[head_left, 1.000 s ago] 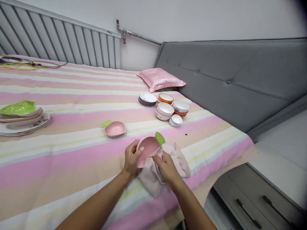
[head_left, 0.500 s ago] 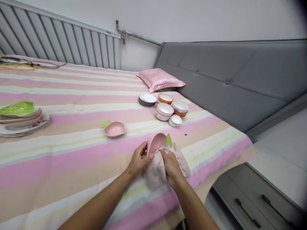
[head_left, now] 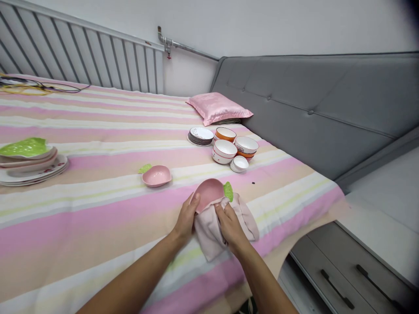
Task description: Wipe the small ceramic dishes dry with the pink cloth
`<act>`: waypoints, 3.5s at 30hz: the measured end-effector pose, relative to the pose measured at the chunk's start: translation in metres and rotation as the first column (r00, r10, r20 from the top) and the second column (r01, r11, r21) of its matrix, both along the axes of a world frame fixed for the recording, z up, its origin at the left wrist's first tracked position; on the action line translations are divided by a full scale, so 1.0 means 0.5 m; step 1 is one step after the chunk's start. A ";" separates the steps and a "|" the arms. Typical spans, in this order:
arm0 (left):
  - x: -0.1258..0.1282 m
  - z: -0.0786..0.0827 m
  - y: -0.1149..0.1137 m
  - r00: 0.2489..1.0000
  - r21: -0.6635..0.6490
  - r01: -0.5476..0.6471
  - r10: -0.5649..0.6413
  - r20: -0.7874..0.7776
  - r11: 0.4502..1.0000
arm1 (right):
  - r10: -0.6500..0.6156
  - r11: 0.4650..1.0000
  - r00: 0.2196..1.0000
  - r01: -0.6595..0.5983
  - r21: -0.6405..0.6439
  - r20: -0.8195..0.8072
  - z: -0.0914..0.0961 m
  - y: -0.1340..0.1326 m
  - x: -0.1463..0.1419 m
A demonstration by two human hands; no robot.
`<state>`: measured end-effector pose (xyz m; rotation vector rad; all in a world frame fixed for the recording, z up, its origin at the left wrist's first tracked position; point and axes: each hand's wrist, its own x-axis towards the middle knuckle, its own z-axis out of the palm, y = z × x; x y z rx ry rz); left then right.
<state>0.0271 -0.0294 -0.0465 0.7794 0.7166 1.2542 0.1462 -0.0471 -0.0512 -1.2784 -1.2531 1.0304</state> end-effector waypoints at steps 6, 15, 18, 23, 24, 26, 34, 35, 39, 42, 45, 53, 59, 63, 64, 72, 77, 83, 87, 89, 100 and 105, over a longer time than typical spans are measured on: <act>-0.004 -0.012 0.018 0.973 -0.132 -0.211 0.221 0.068 0.968 | 0.148 0.989 0.977 -0.149 -0.005 0.154 0.004 -0.003 -0.002; -0.028 -0.012 0.040 0.937 -0.258 -0.328 0.348 0.032 0.909 | -0.081 0.997 0.962 0.083 0.001 0.260 0.004 0.009 0.025; -0.026 -0.014 0.034 0.952 -0.244 -0.291 0.305 0.018 0.925 | -0.076 0.997 0.940 0.070 0.031 0.331 0.012 0.009 0.028; -0.019 -0.015 0.029 0.959 -0.186 -0.277 0.282 0.004 0.943 | -0.014 0.995 0.921 -0.025 0.094 0.389 0.022 0.002 0.020; -0.019 -0.015 0.030 0.956 -0.191 -0.288 0.293 -0.007 0.938 | -0.007 0.994 0.926 -0.035 0.102 0.378 0.023 0.001 0.018; -0.019 -0.016 0.032 0.948 -0.192 -0.316 0.317 -0.025 0.929 | -0.012 0.994 0.936 -0.028 0.109 0.351 0.024 0.001 0.017; -0.018 -0.020 0.024 0.979 -0.123 -0.182 0.168 -0.113 0.976 | -0.072 0.990 0.968 0.040 0.134 0.242 0.027 0.002 0.024; -0.017 -0.019 0.023 0.981 -0.117 -0.173 0.159 -0.113 0.978 | -0.049 0.990 0.970 0.016 0.140 0.236 0.028 0.001 0.023; -0.018 -0.018 0.024 0.977 -0.142 -0.208 0.198 -0.084 0.968 | 0.023 0.997 0.991 -0.032 0.067 0.129 0.021 0.001 0.021; -0.021 -0.020 0.026 0.968 -0.251 -0.252 0.236 -0.090 0.935 | -0.011 1.000 1.000 0.011 0.009 0.000 0.014 0.005 0.023; -0.023 -0.022 0.027 0.964 -0.317 -0.266 0.247 -0.100 0.910 | -0.049 0.999 0.999 0.049 0.011 -0.001 0.016 0.008 0.026; -0.024 -0.009 0.023 0.977 -0.301 -0.211 0.208 -0.044 0.930 | -0.080 0.996 0.996 0.082 -0.026 0.045 0.023 0.008 0.025; -0.027 -0.005 0.023 0.979 -0.297 -0.203 0.189 -0.077 0.933 | -0.163 0.982 0.985 0.168 0.091 -0.059 0.014 0.021 0.041; -0.026 -0.006 0.021 0.984 -0.293 -0.174 0.152 -0.096 0.940 | -0.364 0.926 0.915 0.337 0.167 0.173 0.020 0.019 0.055; -0.025 -0.007 0.021 0.986 -0.292 -0.158 0.135 -0.098 0.943 | -0.390 0.917 0.899 0.357 0.179 0.199 0.023 0.017 0.056; -0.019 -0.009 0.017 0.993 -0.281 -0.089 0.063 -0.101 0.955 | -0.394 0.916 0.905 0.372 0.150 0.163 0.032 0.007 0.040; -0.021 -0.009 0.021 0.989 -0.298 -0.143 0.127 -0.073 0.944 | -0.315 0.946 0.948 0.311 0.095 0.038 0.032 0.007 0.039; -0.027 -0.016 0.030 0.982 -0.313 -0.171 0.188 0.027 0.934 | -0.146 0.978 0.989 0.141 0.151 0.020 0.028 0.005 0.034; -0.031 -0.018 0.033 0.977 -0.366 -0.188 0.212 0.028 0.911 | -0.084 0.988 0.996 0.077 0.134 0.044 0.020 0.006 0.027; -0.030 -0.015 0.033 0.972 -0.365 -0.207 0.232 0.027 0.908 | -0.085 0.989 0.995 0.078 0.128 0.043 0.017 0.007 0.024; -0.020 0.004 0.019 0.962 -0.285 -0.256 0.272 0.016 0.924 | -0.063 0.998 0.998 0.064 0.027 -0.021 0.019 0.007 0.022; -0.019 0.007 0.016 0.964 -0.275 -0.254 0.267 0.010 0.927 | -0.036 0.999 0.998 0.037 0.018 -0.045 0.019 0.007 0.024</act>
